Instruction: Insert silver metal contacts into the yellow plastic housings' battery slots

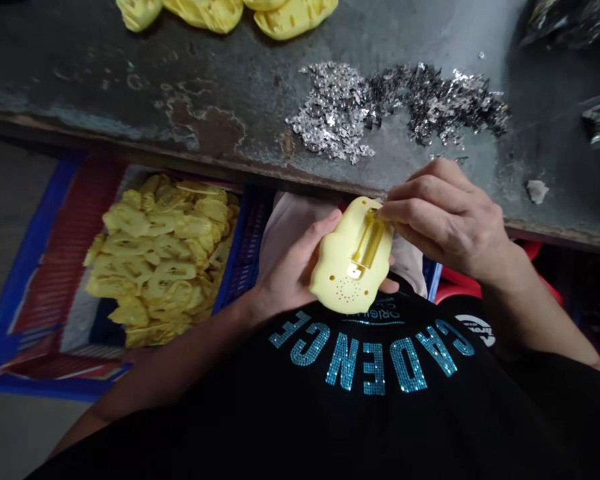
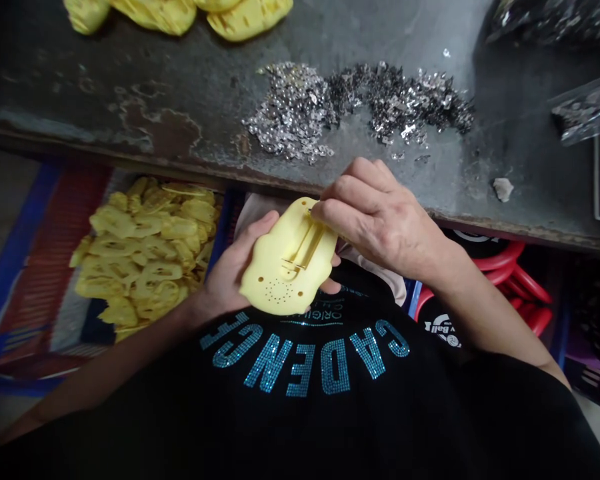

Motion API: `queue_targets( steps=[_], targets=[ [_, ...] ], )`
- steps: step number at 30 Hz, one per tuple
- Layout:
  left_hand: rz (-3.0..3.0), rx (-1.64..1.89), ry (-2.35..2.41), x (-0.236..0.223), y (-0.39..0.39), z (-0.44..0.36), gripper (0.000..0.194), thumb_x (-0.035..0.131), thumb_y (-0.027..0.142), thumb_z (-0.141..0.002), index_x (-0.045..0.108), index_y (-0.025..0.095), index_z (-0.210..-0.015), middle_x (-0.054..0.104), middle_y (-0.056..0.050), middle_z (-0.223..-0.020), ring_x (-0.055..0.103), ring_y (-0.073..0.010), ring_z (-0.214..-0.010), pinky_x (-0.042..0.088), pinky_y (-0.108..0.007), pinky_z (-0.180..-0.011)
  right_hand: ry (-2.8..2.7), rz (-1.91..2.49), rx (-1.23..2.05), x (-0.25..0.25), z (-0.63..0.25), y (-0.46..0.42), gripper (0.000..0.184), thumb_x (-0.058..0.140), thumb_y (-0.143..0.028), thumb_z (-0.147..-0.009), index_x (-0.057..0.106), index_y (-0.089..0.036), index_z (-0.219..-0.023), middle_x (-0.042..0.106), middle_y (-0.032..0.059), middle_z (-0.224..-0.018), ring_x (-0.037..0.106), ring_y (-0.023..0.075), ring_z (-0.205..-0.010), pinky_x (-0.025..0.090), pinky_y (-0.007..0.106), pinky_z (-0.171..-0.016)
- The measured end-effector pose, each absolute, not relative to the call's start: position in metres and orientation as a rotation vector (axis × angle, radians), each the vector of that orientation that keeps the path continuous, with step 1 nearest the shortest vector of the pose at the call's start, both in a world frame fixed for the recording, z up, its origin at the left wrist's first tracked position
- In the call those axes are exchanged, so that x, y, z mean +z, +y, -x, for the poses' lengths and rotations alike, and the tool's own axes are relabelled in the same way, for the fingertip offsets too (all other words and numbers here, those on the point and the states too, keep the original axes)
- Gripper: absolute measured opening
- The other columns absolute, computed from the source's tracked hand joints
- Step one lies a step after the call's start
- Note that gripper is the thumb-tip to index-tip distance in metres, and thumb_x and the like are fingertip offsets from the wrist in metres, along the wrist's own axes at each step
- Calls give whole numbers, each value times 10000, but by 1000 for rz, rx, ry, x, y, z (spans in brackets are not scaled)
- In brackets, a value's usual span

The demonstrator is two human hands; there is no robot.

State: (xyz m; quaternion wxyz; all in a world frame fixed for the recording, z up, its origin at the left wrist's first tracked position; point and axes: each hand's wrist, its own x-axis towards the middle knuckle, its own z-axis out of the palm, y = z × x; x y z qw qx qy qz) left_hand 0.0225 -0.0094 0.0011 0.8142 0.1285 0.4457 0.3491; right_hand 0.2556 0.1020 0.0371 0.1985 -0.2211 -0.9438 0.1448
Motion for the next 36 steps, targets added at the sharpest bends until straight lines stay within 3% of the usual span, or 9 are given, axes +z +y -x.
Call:
queue_targets(
  steps=[7, 13, 19, 24, 29, 32, 36],
  targets=[
    [-276, 717, 937, 1, -10, -20, 866, 698, 882, -988, 835, 156, -1440, 902, -162, -1112, 893, -440, -962, 738, -515, -780, -2753, 525, 178, 41, -257, 102, 344, 463, -341, -1272, 768, -272, -1127, 805, 52, -1177, 731, 232, -1053, 646, 439, -916],
    [-296, 815, 851, 1, -10, -26, 717, 704, 754, -1027, 841, 136, -1365, 898, -163, -1072, 902, -418, -947, 770, -521, -829, -2740, 425, 4, 40, -256, 102, 265, 505, -309, -1264, 743, -249, -1163, 790, 39, -1119, 731, 213, -1016, 660, 401, -865],
    [-307, 839, 785, -9, -12, -24, 659, 663, 744, -1049, 848, 189, -1351, 908, -122, -1104, 914, -392, -979, 774, -514, -896, -2613, 362, 125, 30, -255, 97, 188, 576, -268, -1235, 739, -209, -1306, 823, 63, -1147, 753, 236, -991, 654, 415, -819],
    [-373, 772, 765, -8, -7, -19, 709, 700, 779, -1003, 825, 186, -1371, 898, -134, -1095, 897, -386, -883, 734, -441, -662, -2363, 586, 257, 13, -258, 86, 201, 732, -207, -1156, 771, -262, -1346, 860, 35, -1118, 755, 212, -943, 635, 398, -849],
    [-399, 783, 707, -12, -5, -19, 730, 674, 813, -1005, 824, 173, -1322, 889, -174, -1082, 901, -413, -878, 720, -454, -645, -2333, 555, 100, -3, -259, 77, 260, 685, -201, -1168, 776, -264, -1403, 880, 59, -1194, 723, 234, -956, 585, 421, -819],
    [-421, 779, 673, -14, -5, -19, 696, 693, 794, -1022, 825, 173, -1308, 891, -164, -1065, 897, -397, -869, 699, -419, -611, -2331, 546, 75, -6, -259, 74, 354, 689, -224, -1166, 762, -287, -1507, 879, 64, -1215, 730, 251, -966, 575, 435, -794],
    [-387, 783, 639, -11, -7, -21, 681, 707, 807, -1035, 814, 191, -1304, 904, -136, -1098, 895, -363, -880, 674, -365, -580, -2359, 574, 106, -2, -260, 73, 355, 687, -222, -1159, 788, -333, -1481, 882, 55, -1216, 745, 263, -964, 589, 455, -803]
  ],
)
